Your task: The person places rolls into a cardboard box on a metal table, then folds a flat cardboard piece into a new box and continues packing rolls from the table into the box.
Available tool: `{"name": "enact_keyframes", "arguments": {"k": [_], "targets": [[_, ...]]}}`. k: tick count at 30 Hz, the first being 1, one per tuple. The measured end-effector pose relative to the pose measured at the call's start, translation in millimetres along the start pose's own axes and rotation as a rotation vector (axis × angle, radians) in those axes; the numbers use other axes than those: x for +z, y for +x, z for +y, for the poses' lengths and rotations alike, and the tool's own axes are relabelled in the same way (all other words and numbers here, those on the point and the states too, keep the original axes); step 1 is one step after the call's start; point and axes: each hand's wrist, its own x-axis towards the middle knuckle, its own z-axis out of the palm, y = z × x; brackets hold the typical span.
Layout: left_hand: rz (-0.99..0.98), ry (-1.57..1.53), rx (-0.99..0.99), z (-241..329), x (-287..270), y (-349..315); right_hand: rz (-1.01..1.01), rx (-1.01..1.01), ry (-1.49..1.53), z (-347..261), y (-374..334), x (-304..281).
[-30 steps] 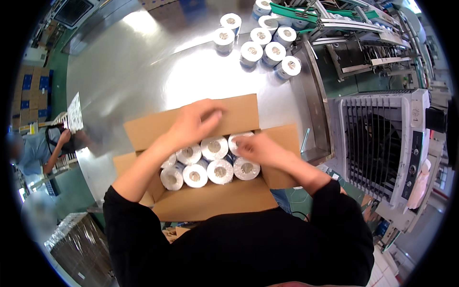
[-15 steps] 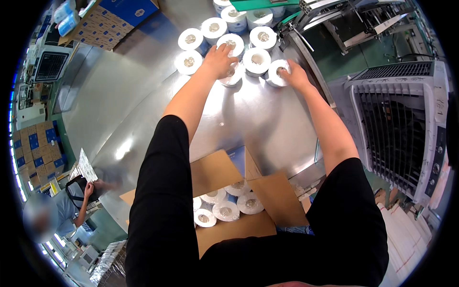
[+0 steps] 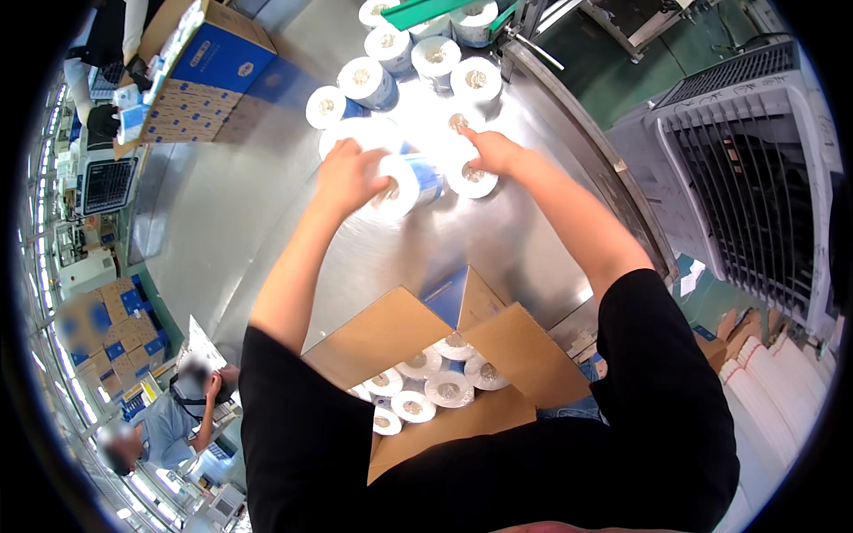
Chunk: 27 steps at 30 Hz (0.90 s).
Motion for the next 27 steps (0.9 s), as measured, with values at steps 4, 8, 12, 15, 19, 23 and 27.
{"name": "enact_keyframes", "arguments": {"k": [4, 8, 12, 15, 19, 23, 27], "targets": [[0.206, -0.349, -0.322, 16.2, -109.7, -114.4, 0.263, 0.145, 0.185, -7.4, -33.3, 22.9], [0.295, -0.841, -0.614, 8.7, -149.2, -293.0, 0.255, 0.169, 0.217, -38.5, -79.7, -7.6], [-0.024, -1.144, -0.888, 79.8, -144.4, -378.1, 0.575, -0.051, 0.234, -96.7, -135.5, -70.3], [-0.244, -0.991, -0.919, 135.0, -134.2, -424.4, 0.678, -0.187, 0.223, -184.4, -196.1, -111.6], [-0.240, -0.040, -0.470, 140.0, -130.8, -440.2, 0.482, -0.664, 0.013, -248.1, -264.4, -75.3], [-0.199, 0.077, -0.286, 130.6, -98.0, -463.1, -0.494, -0.539, -0.068, -318.4, -302.1, 2.6], [-0.182, 0.120, -0.222, 124.1, -68.5, -464.2, -0.553, -0.574, -0.027, -338.6, -282.0, 96.1]]}}
